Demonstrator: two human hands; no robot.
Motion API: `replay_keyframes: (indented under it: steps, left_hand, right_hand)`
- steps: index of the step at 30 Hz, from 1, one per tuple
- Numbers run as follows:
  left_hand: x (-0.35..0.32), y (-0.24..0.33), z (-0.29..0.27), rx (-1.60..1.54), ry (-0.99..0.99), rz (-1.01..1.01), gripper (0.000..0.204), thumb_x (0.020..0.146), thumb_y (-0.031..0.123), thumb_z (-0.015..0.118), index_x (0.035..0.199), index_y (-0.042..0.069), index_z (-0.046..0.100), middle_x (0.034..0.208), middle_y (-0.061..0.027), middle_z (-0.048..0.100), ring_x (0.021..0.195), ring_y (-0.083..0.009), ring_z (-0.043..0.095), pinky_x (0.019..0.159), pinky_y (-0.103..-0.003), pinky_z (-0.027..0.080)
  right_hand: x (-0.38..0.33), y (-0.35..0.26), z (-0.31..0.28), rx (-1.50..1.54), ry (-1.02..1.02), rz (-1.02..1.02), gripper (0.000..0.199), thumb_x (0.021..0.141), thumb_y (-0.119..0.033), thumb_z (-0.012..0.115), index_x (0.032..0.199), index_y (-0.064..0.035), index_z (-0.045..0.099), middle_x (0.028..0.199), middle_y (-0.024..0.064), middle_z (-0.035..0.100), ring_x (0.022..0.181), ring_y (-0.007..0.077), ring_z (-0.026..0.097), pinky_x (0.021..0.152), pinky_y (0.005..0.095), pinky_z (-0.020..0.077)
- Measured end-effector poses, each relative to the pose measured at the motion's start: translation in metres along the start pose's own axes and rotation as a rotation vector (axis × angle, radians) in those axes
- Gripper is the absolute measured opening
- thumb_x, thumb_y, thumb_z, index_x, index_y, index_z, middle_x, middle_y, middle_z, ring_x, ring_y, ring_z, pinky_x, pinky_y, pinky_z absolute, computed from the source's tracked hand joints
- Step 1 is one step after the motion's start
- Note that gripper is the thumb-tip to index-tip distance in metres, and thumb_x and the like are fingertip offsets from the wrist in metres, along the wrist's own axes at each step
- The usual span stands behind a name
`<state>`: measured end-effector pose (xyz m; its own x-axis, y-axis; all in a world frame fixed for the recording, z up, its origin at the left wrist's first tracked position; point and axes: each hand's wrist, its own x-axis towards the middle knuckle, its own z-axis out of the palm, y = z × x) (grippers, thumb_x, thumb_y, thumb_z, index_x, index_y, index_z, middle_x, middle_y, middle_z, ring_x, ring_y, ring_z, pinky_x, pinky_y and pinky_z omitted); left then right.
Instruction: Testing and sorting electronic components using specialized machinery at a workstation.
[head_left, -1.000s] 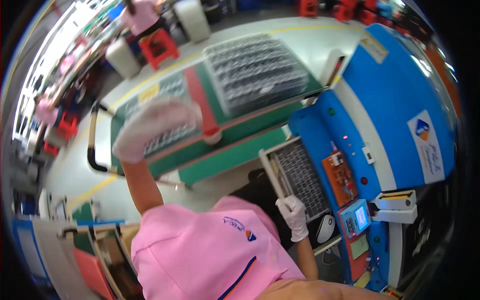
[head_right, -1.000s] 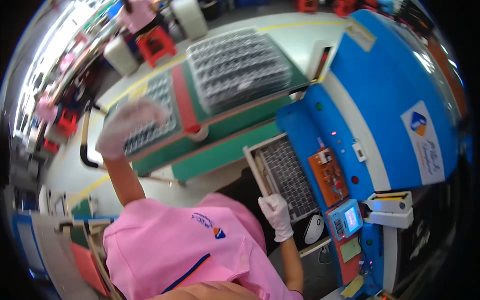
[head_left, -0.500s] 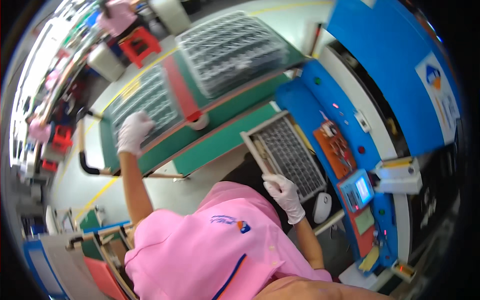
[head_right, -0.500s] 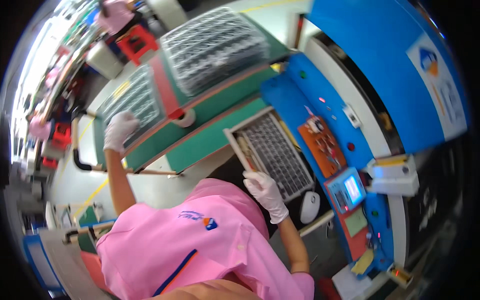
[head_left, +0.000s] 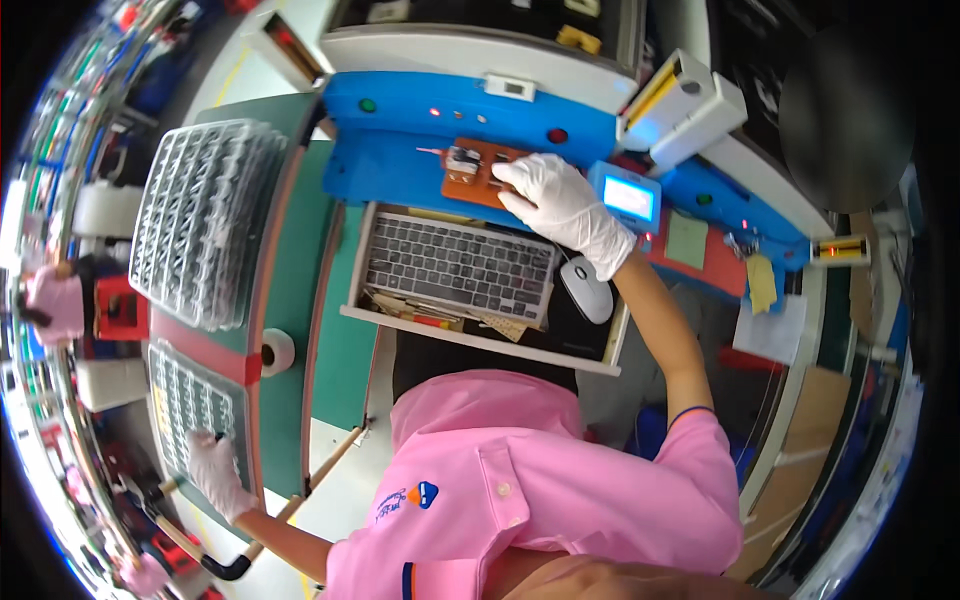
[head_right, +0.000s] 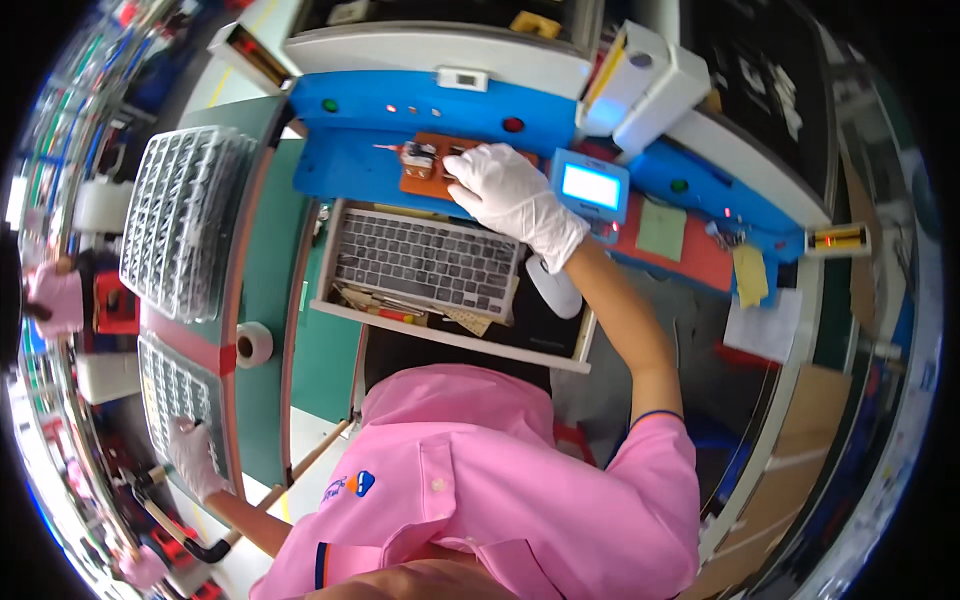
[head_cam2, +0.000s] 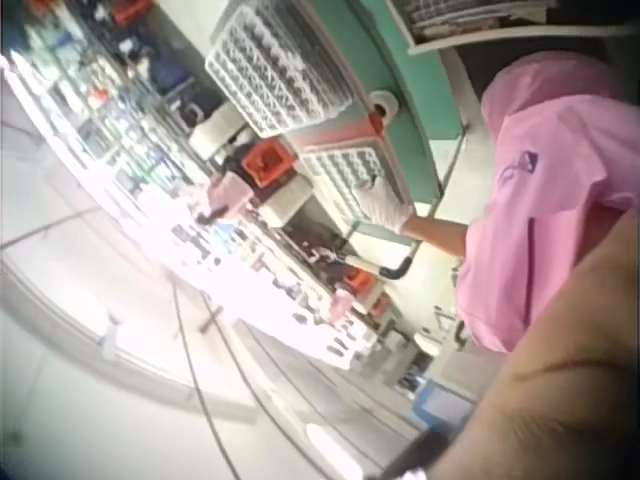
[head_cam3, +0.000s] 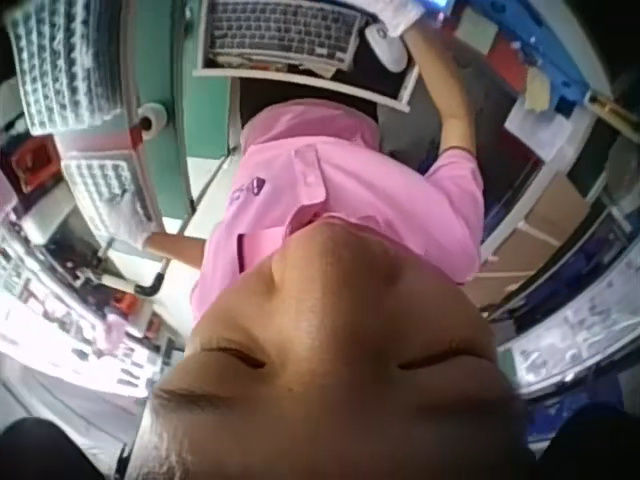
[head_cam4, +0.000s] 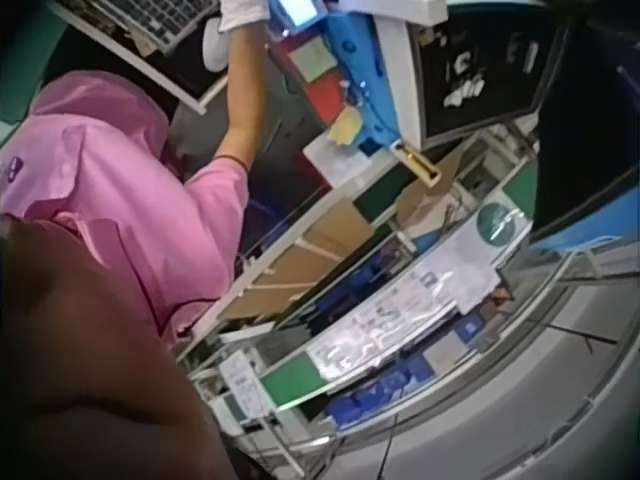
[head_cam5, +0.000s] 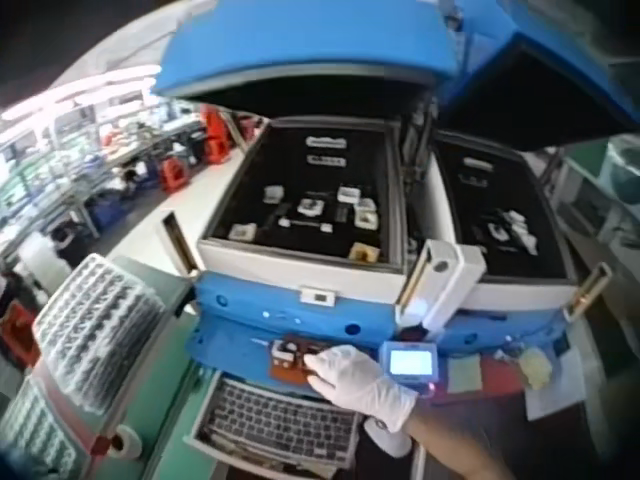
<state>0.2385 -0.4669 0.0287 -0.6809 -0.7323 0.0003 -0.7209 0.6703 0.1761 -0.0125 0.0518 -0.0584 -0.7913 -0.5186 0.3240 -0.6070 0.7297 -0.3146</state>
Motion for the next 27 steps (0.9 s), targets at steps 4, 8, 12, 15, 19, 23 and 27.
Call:
replay_keyframes:
  steps: [4,8,12,15,19,23,27]
  left_hand:
    - [0.001,-0.004,-0.001,-0.313,0.072,-0.009,0.03,0.077,0.007,0.062,0.107,0.002,0.057,0.086,-0.0105,0.063,0.075,-0.0175,0.056,0.072,-0.033,0.046]
    - [0.001,0.039,-0.016,-0.648,0.106,-0.008,0.04,0.084,-0.004,0.058,0.123,0.003,0.064,0.098,-0.0049,0.065,0.084,-0.0126,0.057,0.075,-0.027,0.046]
    - [-0.005,0.135,-0.008,-0.856,-0.094,0.382,0.033,0.087,-0.004,0.059,0.119,0.0,0.067,0.112,-0.0087,0.067,0.106,-0.0149,0.061,0.093,-0.027,0.047]
    - [-0.012,0.218,0.023,-0.962,-0.493,0.612,0.025,0.09,-0.003,0.06,0.114,-0.002,0.068,0.115,-0.0094,0.067,0.104,-0.0141,0.063,0.094,-0.027,0.048]
    - [-0.021,0.32,0.089,-1.215,-0.959,0.563,0.019,0.09,0.001,0.064,0.108,-0.001,0.07,0.102,-0.005,0.071,0.096,-0.0113,0.063,0.089,-0.027,0.048]
    - [-0.044,0.382,0.16,-1.329,-0.547,0.699,0.03,0.092,-0.001,0.064,0.122,0.003,0.064,0.102,-0.006,0.07,0.096,-0.0134,0.065,0.088,-0.027,0.049]
    - [-0.039,0.401,0.207,-0.848,0.248,1.265,0.034,0.089,0.017,0.074,0.121,0.018,0.063,0.115,-0.0016,0.07,0.123,-0.0277,0.058,0.108,-0.049,0.035]
  right_hand:
    - [-0.011,0.006,-0.016,-0.027,0.17,0.015,0.022,0.092,-0.018,0.068,0.111,-0.007,0.065,0.087,0.0094,0.067,0.08,0.0279,0.064,0.074,0.0393,0.0511]
    - [-0.01,0.007,-0.03,-0.064,0.156,0.162,0.017,0.093,-0.018,0.066,0.106,-0.0062,0.066,0.081,0.0092,0.066,0.077,0.0266,0.065,0.071,0.0399,0.0517]
    - [0.019,-0.003,-0.005,-0.271,-0.017,0.031,0.021,0.096,-0.018,0.061,0.112,-0.0046,0.065,0.093,0.0109,0.068,0.08,0.0263,0.066,0.078,0.0387,0.0521]
    - [0.046,-0.009,0.027,-0.217,0.079,-0.056,0.03,0.095,-0.013,0.059,0.124,-0.0053,0.061,0.111,0.0117,0.067,0.084,0.026,0.068,0.082,0.0381,0.0538]
    - [0.06,-0.001,0.049,-0.194,0.041,-0.032,0.031,0.091,-0.009,0.062,0.122,-0.0063,0.064,0.113,0.0089,0.069,0.092,0.0231,0.07,0.081,0.0356,0.0556]
    - [0.052,0.007,0.044,-0.026,0.238,-0.05,0.022,0.087,-0.004,0.068,0.108,-0.008,0.068,0.094,0.0085,0.07,0.084,0.0266,0.07,0.081,0.0376,0.0567]
    - [0.023,0.009,0.013,0.068,0.38,0.058,0.031,0.089,-0.003,0.067,0.12,-0.0095,0.063,0.113,0.0094,0.065,0.099,0.0299,0.064,0.086,0.0384,0.0528]
